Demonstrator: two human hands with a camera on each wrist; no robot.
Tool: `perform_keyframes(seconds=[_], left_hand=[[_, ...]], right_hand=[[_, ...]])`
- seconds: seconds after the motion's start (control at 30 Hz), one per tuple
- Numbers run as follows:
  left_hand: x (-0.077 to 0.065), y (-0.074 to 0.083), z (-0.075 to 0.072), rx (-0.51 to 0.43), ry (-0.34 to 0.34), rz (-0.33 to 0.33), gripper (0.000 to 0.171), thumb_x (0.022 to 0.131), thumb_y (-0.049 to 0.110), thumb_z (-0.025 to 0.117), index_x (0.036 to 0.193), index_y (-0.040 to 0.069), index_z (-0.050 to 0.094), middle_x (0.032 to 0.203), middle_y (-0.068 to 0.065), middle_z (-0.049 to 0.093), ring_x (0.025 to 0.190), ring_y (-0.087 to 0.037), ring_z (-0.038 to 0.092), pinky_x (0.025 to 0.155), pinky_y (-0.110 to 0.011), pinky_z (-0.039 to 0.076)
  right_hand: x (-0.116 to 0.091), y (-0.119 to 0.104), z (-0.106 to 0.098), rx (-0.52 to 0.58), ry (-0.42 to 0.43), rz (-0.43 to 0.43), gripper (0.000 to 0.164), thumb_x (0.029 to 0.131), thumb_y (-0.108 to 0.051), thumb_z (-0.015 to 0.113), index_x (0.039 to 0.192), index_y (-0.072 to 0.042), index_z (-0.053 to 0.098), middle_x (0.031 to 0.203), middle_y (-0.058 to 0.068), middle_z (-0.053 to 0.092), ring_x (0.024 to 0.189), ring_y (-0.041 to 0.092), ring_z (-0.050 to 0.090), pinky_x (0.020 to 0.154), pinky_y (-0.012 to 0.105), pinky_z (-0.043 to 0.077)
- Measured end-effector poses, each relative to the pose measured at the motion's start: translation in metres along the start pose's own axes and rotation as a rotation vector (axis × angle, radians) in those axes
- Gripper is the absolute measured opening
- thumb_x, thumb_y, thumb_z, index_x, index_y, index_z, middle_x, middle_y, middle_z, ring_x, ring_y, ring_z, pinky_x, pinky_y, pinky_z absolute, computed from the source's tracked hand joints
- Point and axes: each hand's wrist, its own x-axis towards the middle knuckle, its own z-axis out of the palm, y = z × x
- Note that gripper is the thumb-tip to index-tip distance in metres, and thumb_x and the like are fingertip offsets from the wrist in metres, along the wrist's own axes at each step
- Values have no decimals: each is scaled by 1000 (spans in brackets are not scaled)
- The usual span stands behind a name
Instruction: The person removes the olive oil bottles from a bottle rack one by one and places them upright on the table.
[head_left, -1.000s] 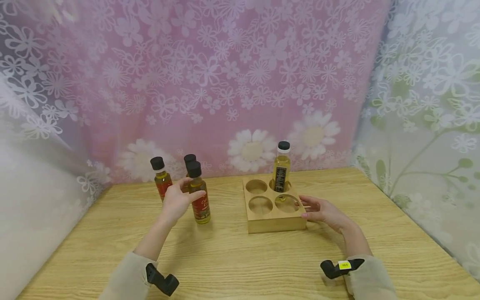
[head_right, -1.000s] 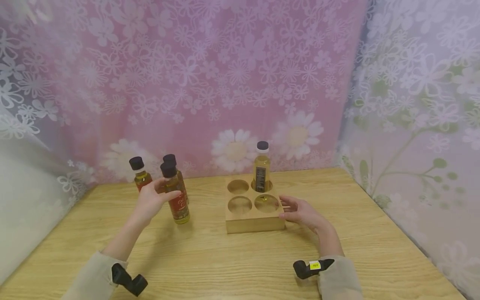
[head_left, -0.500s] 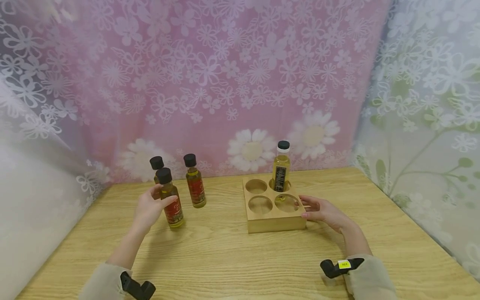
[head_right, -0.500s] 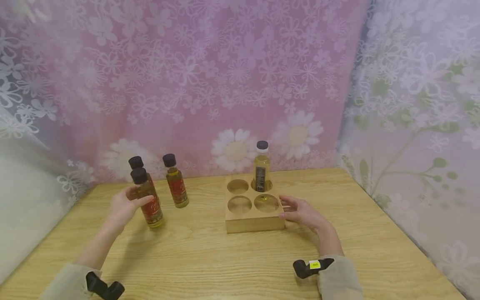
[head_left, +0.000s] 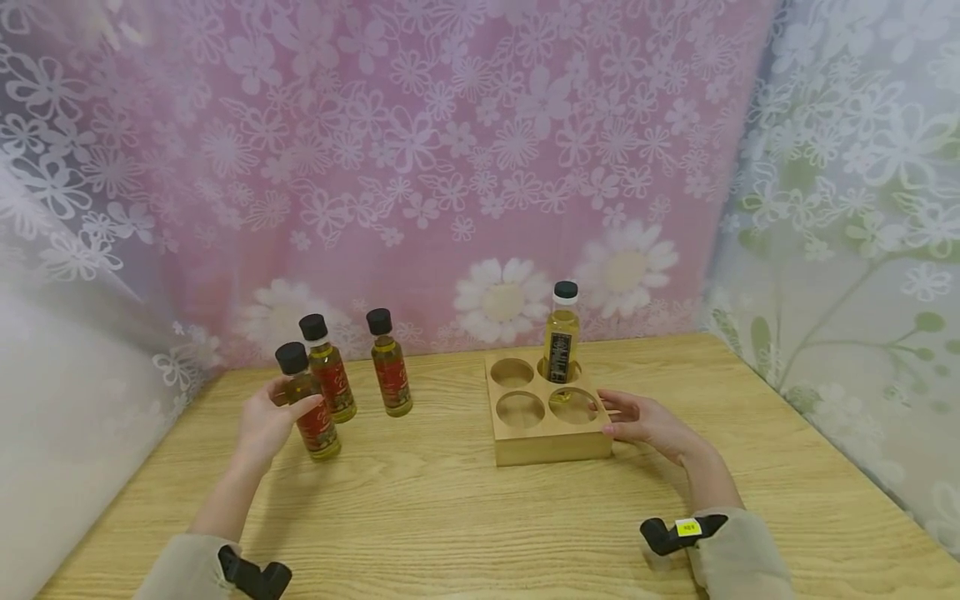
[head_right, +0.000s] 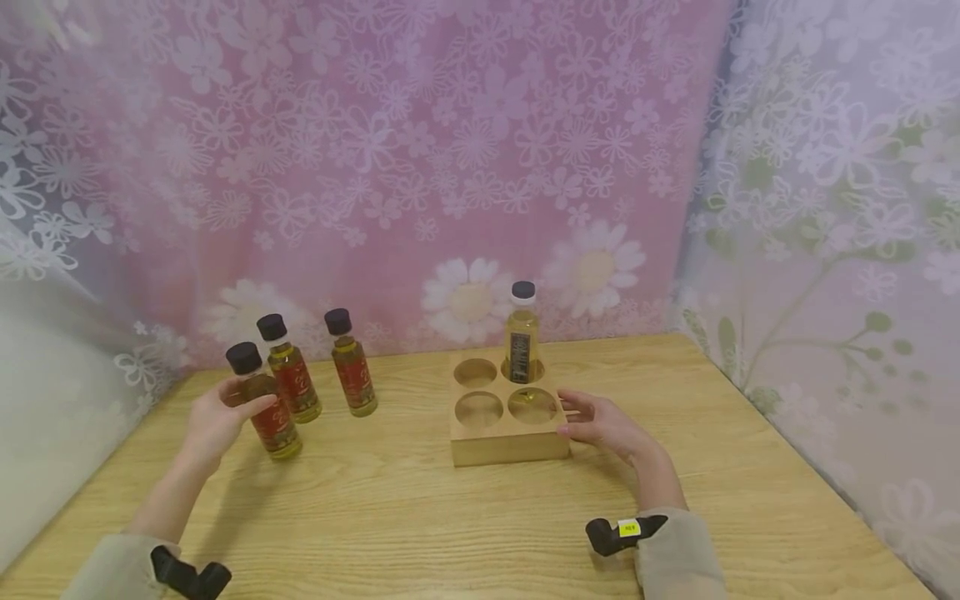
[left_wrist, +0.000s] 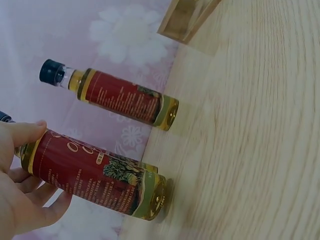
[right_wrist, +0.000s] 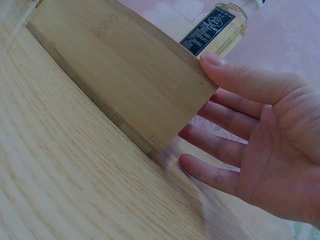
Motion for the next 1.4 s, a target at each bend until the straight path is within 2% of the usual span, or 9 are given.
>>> perform_keyframes(seconds=[0.27,0.63,0.73,0.8,0.93,1.03,1.1,1.2,1.4], left_hand=[[2,-12,-3,-18,24,2,64,87,24,66,135,-6,37,131,-26,41,119,-37,41,97,-48,36],[3,-12,-1,-10,42,-3,68,86,27,67,136,-5,34,128,-24,42,118,-37,40,98,-48,34],[0,-11,1,0,104,0,72,85,27,69,136,-6,31,128,-26,40,117,-38,39,96,-49,35],[-3,-10,4,-2,181,26,73,83,27,70,133,-8,31,123,-24,41,112,-37,41,91,-47,37],[-10,-5,9,-28,350,112,62,81,23,72,123,-8,38,106,-15,43,91,-24,43,77,-32,37],[-18,2,13,-1,414,157,54,81,23,73,116,-6,43,98,-10,46,81,-16,43,68,-22,37],[-24,7,15,38,414,171,52,82,26,72,114,-4,45,96,-10,49,79,-15,45,64,-19,38],[-31,16,19,86,371,186,52,83,31,70,116,-2,47,98,-11,53,83,-19,50,66,-23,41],[-31,29,32,122,218,212,55,84,31,69,122,-2,45,104,-14,54,90,-26,54,74,-37,45]], right_hand=[[2,0,0,3,3,-2,76,88,-16,65,145,6,19,143,35,19,126,49,30,92,41,45],[2,-2,1,7,8,-6,76,88,-17,65,144,7,20,142,35,22,125,49,32,91,41,46],[2,-2,1,14,0,-17,76,87,-16,65,144,8,20,142,34,23,125,49,31,91,41,45],[2,-2,2,22,-3,-20,76,87,-14,65,144,8,20,143,33,22,126,49,30,92,41,44],[3,-1,2,13,-15,-33,77,87,-14,66,144,8,19,144,32,22,127,49,29,94,43,43],[3,-2,1,2,-19,-41,77,86,-14,66,144,7,20,144,32,22,128,49,28,95,45,42],[3,-2,1,-3,-22,-48,77,86,-14,66,144,8,19,144,33,22,128,49,28,95,45,41],[2,-2,2,-2,-19,-52,77,86,-14,66,144,8,19,144,33,22,127,49,29,95,46,41],[2,-3,2,-13,-9,-46,78,86,-14,67,143,8,20,144,32,22,129,49,25,98,51,36]])
